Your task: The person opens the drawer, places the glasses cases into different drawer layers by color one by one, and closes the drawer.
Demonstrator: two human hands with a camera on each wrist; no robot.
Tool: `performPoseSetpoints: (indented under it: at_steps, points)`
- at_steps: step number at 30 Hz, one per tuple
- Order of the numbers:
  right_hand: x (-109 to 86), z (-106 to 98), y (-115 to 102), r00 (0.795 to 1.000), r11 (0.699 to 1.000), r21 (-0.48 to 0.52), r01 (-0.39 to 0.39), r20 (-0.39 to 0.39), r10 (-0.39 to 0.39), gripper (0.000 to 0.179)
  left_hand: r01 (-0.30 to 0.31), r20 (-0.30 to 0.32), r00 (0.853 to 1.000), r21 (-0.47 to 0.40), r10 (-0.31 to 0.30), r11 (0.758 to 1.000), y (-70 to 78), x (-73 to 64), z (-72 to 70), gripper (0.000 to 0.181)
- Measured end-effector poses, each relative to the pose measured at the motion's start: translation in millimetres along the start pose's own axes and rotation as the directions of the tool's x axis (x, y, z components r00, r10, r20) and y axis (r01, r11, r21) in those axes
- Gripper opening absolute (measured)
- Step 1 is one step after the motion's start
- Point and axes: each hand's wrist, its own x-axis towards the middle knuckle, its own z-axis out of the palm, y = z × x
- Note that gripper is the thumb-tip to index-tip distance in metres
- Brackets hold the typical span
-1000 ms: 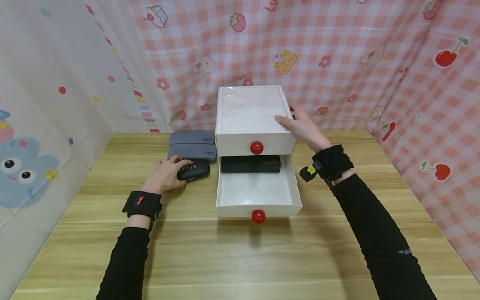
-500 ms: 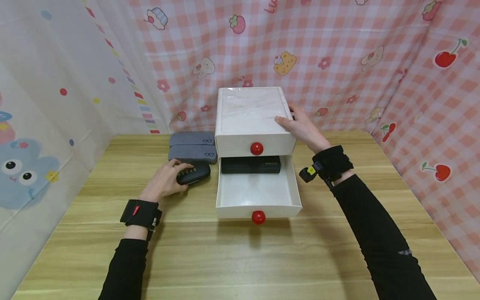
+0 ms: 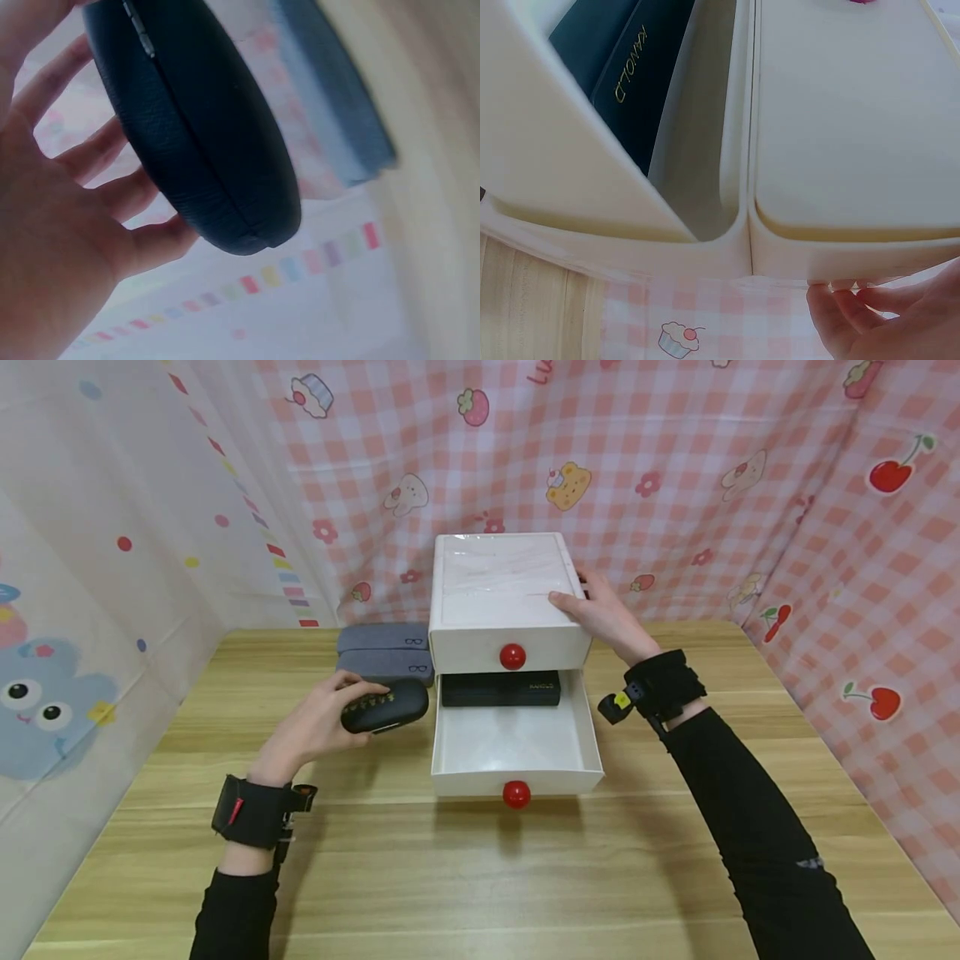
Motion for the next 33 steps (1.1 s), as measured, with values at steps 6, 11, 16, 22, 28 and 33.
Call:
performPoseSetpoints:
  at_steps: [6, 11, 16, 22, 28, 33]
  points:
    - [-0.4, 0, 1, 1.0, 1.0, 0.002, -0.01, -0.002, 0.01, 0.069, -0.048, -0.02, 0.999, -0.01, 0.048, 0.999, 17.9, -7.6, -17.0, 0.06]
    - [-1.3, -1, 1, 1.0, 1.0, 0.003, 0.0, 0.001, 0.0, 0.068, -0.109, -0.059, 0.992, -0.011, 0.108, 0.994, 30.2, -11.4, -25.0, 0.058]
    - [-1.8, 0, 1, 1.0, 1.0, 0.0, 0.004, 0.001, -0.004, 0.068, -0.168, -0.08, 0.982, 0.012, 0.169, 0.986, 47.3, -12.4, -30.6, 0.057]
    - [-1.6, 1, 0, 1.0, 1.0, 0.002, 0.004, 0.001, -0.004, 0.068, -0.205, -0.069, 0.977, -0.001, 0.204, 0.979, 70.4, -8.2, -32.3, 0.052]
    - [-1.2, 0, -1, 1.0, 1.0, 0.005, 0.014, 0.001, -0.014, 0.068, -0.238, -0.026, 0.971, -0.019, 0.237, 0.971, 93.0, 6.1, -24.6, 0.05]
    - [-1.6, 0, 0, 1.0, 1.0, 0.012, 0.018, 0.003, -0.018, 0.068, -0.287, -0.007, 0.958, -0.011, 0.286, 0.958, 108.1, 21.5, -14.1, 0.049]
